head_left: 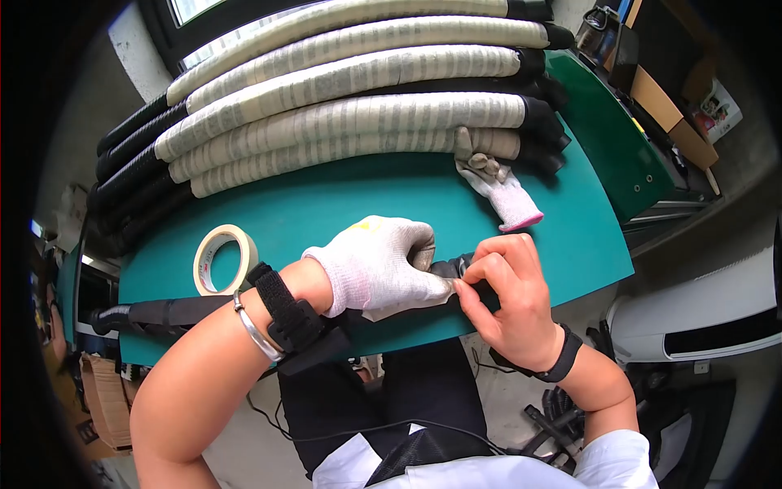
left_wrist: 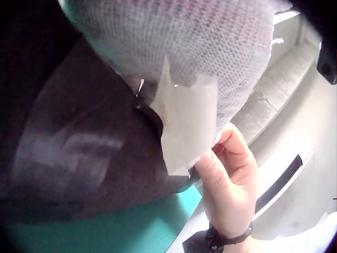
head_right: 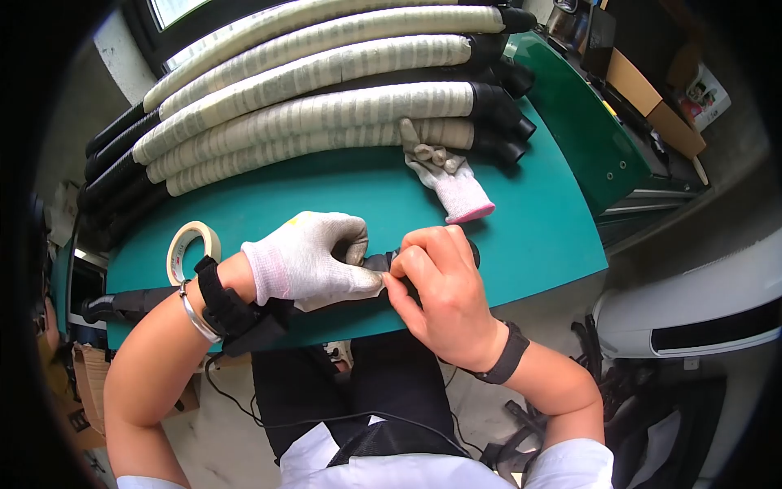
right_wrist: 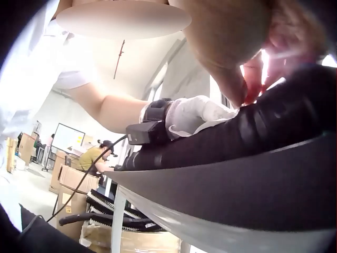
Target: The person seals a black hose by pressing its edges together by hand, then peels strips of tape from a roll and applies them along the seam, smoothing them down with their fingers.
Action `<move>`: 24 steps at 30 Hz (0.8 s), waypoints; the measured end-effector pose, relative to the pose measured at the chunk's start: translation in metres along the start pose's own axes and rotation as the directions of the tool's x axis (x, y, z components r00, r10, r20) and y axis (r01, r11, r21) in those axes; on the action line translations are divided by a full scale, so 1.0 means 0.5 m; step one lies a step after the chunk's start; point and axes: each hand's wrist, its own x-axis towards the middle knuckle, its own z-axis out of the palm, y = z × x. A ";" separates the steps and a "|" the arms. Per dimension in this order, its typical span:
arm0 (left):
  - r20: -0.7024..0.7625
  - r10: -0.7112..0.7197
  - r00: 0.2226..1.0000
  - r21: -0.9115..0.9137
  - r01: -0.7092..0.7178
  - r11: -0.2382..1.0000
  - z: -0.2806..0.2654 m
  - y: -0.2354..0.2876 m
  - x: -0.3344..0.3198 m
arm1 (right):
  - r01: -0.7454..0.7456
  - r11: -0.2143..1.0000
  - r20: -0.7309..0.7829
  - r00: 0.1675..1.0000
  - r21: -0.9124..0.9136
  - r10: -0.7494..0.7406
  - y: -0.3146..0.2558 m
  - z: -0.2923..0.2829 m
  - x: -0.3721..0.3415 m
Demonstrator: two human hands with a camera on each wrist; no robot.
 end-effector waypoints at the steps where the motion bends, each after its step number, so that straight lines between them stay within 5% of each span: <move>1: -0.003 0.001 1.000 0.002 -0.001 1.000 0.001 -0.003 0.002 | -0.008 1.000 0.018 1.000 0.005 0.008 0.001 -0.001 0.002; 5: 0.039 -0.044 0.998 -0.047 0.046 0.998 -0.003 -0.005 0.003 | -0.094 0.984 -0.059 0.993 0.154 0.104 -0.007 0.005 0.020; 8: 0.004 0.095 0.995 0.069 -0.095 0.993 -0.007 -0.029 0.011 | -0.005 0.998 0.036 0.999 0.064 0.003 0.002 -0.003 0.019; 11: 0.053 0.090 0.995 -0.114 -0.084 0.990 -0.026 -0.036 -0.001 | 0.014 0.997 0.029 0.999 0.073 -0.016 0.002 -0.006 0.023; 14: -0.067 0.102 0.993 0.028 -0.100 0.995 -0.062 -0.054 -0.050 | 0.043 0.999 0.010 0.999 0.024 -0.044 0.000 -0.003 0.012; 18: -0.280 0.310 0.909 0.392 -0.186 0.901 -0.067 -0.115 -0.148 | 0.174 0.977 -0.056 0.982 -0.122 -0.182 -0.002 0.014 -0.006; 24: -0.341 0.256 0.905 0.392 -0.110 0.913 -0.018 -0.176 -0.183 | 0.286 0.935 0.022 0.958 -0.208 -0.288 0.004 0.015 -0.015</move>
